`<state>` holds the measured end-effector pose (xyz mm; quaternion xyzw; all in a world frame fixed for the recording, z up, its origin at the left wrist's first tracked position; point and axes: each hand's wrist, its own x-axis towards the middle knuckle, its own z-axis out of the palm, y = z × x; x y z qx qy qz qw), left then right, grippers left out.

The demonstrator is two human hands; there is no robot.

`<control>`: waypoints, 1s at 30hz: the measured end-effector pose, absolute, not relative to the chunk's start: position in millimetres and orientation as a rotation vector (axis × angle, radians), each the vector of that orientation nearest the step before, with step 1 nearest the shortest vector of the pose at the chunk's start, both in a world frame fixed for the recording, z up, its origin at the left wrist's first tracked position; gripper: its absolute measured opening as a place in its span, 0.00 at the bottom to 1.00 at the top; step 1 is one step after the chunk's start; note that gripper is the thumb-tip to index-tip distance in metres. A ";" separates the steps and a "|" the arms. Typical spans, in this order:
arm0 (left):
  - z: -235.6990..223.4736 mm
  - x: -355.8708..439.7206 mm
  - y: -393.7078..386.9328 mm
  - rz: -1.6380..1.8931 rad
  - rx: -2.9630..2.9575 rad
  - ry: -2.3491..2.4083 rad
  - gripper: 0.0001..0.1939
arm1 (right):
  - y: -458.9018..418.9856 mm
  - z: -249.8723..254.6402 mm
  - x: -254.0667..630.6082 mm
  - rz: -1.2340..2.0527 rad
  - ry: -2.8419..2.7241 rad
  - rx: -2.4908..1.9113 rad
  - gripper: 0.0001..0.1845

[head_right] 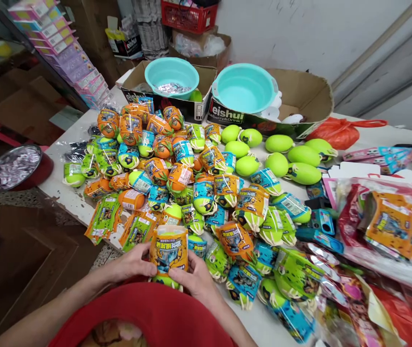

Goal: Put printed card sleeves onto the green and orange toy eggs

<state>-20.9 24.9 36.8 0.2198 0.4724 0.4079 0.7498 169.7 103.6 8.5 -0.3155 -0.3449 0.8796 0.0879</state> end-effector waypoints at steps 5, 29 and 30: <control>42.6 -22.9 30.9 0.890 0.480 1.068 0.36 | 109.2 14.2 167.3 2.555 -1.044 -0.913 0.35; 1.1 -48.5 50.0 0.932 0.517 1.318 0.33 | 194.2 31.9 144.8 2.134 -1.333 -1.256 0.30; -7.8 -62.3 45.4 0.922 0.530 1.457 0.30 | 215.2 33.1 141.1 1.994 -1.437 -1.341 0.29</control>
